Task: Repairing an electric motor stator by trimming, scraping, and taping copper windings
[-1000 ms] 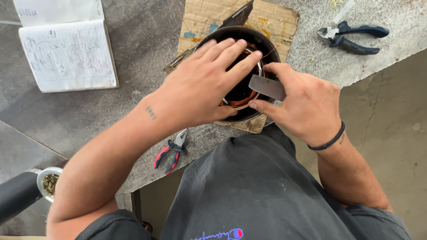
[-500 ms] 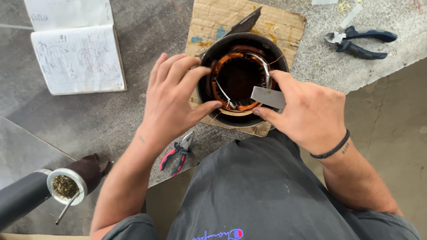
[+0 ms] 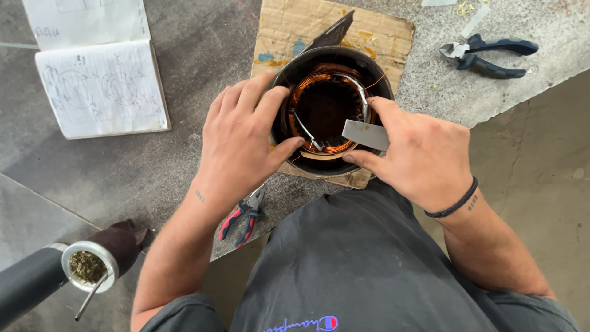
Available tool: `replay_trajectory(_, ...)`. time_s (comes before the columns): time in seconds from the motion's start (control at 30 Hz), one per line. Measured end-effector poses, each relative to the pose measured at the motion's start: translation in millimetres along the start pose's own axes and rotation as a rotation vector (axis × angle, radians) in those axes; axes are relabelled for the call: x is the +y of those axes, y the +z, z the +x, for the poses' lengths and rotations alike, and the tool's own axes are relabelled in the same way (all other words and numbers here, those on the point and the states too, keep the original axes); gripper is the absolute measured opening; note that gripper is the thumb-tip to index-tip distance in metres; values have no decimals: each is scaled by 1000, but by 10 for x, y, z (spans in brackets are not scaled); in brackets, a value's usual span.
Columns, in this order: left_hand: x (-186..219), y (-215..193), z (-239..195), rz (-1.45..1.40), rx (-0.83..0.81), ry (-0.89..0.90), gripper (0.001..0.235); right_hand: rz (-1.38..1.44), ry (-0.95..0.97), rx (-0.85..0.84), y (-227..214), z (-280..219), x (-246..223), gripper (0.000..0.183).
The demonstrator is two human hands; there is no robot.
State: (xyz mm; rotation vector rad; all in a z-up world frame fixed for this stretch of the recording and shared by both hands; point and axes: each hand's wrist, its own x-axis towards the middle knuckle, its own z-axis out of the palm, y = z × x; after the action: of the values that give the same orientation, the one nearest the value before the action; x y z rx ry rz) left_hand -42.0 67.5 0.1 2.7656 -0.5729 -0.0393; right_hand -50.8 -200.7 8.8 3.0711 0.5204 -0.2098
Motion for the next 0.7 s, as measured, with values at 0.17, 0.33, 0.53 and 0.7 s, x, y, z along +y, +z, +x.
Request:
replay_trajectory(0.17, 17, 8, -23, -29, -60, -37, 82, -26, -15, 57, 6, -19, -32, 85)
replay_trajectory(0.33, 50, 17, -4, -19, -22, -38, 80, -45, 6, 17, -10, 2, -85, 84)
replay_trajectory(0.53, 63, 11, 36, 37, -20, -30, 77, -19, 53, -26, -78, 2, -153, 90)
replay_trajectory(0.7, -11, -12, 29, -11, -71, 13, 74, -171, 53, 57, -16, -19, -220, 93)
